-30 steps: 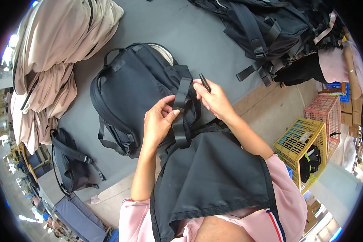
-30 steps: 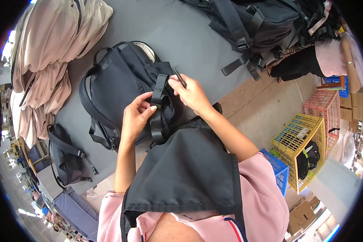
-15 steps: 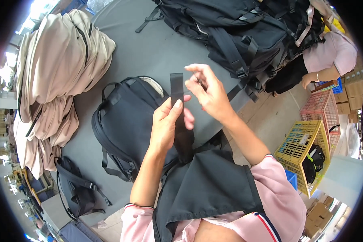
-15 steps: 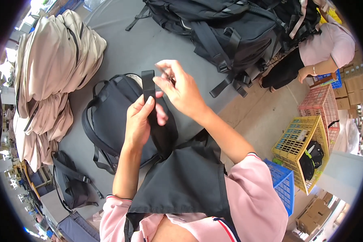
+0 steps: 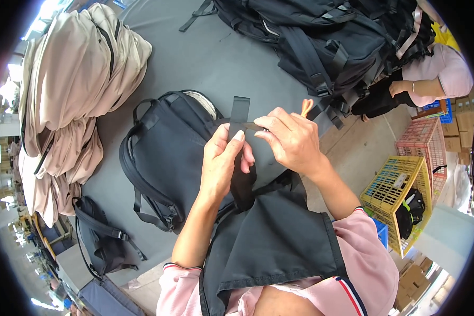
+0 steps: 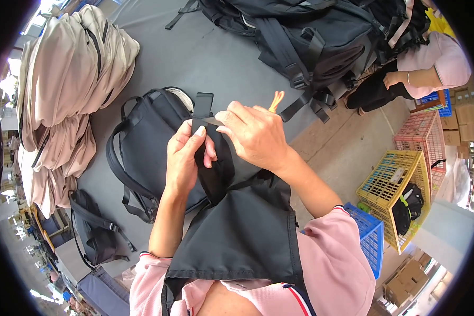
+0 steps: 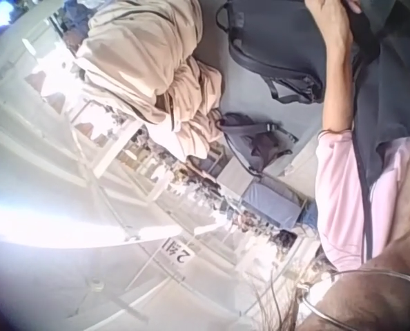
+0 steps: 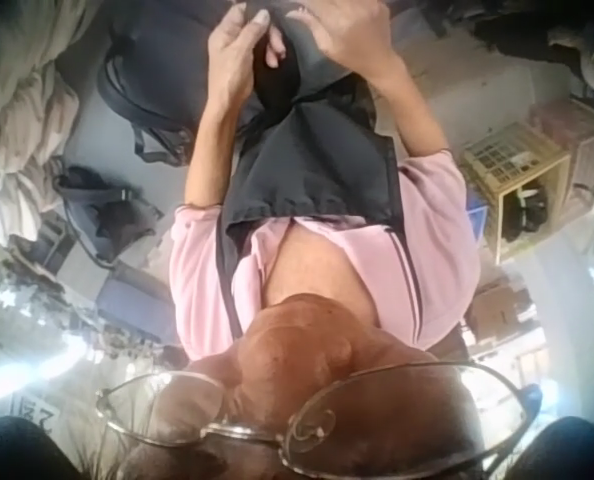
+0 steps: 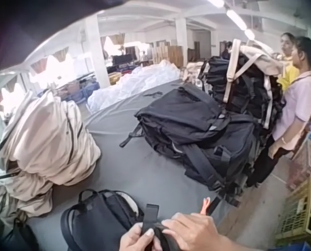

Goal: The recorder uses small scissors to trim loose threads from the straps and body of black backpacks on a production table.

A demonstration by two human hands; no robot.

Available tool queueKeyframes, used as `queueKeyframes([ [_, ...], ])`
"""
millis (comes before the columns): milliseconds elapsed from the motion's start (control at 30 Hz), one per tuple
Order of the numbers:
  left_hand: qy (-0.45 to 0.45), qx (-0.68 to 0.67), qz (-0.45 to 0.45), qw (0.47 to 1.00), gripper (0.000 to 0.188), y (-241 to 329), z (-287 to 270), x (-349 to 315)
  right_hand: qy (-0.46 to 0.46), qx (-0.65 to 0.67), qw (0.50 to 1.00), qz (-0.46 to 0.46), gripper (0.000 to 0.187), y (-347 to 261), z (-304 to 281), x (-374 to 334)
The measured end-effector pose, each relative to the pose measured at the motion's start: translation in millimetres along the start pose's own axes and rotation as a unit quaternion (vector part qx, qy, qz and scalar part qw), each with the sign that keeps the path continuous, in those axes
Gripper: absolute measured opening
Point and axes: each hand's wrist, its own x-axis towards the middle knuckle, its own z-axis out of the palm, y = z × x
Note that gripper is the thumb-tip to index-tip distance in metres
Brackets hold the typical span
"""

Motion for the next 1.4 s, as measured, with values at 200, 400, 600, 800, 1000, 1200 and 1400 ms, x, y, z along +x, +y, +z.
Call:
queueKeyframes([
  [200,-0.010,0.011,-0.006,1.000,0.016,-2.9,-3.3,-0.6,0.039,0.080,0.995,0.051,0.022,-0.4,4.0,-10.0],
  [400,0.004,0.007,-0.013,1.000,0.020,-3.8,1.3,1.2,0.064,0.102,0.989,0.080,0.022,3.4,10.3,-12.4],
  [600,0.021,0.172,-0.025,0.985,0.022,-9.1,5.8,6.2,0.009,0.500,0.802,0.327,0.013,3.7,7.5,10.8],
  [800,-0.016,-0.136,-0.026,0.990,0.020,-12.9,-10.8,7.6,0.067,0.151,0.985,-0.040,0.036,2.1,22.9,-8.7],
  [1000,-0.038,-0.147,-0.033,0.988,0.028,-10.8,-12.2,-0.8,-0.010,0.172,0.984,0.046,0.038,-10.0,21.9,-22.1],
  [1200,0.002,-0.096,-0.034,0.995,0.024,-14.0,-14.1,2.5,0.003,0.255,0.939,0.232,0.025,-2.6,-1.7,-37.7],
  [1400,0.024,-0.071,-0.034,0.997,0.023,-18.5,-10.4,0.6,-0.020,0.338,0.895,0.290,0.022,-6.7,0.9,-36.8],
])
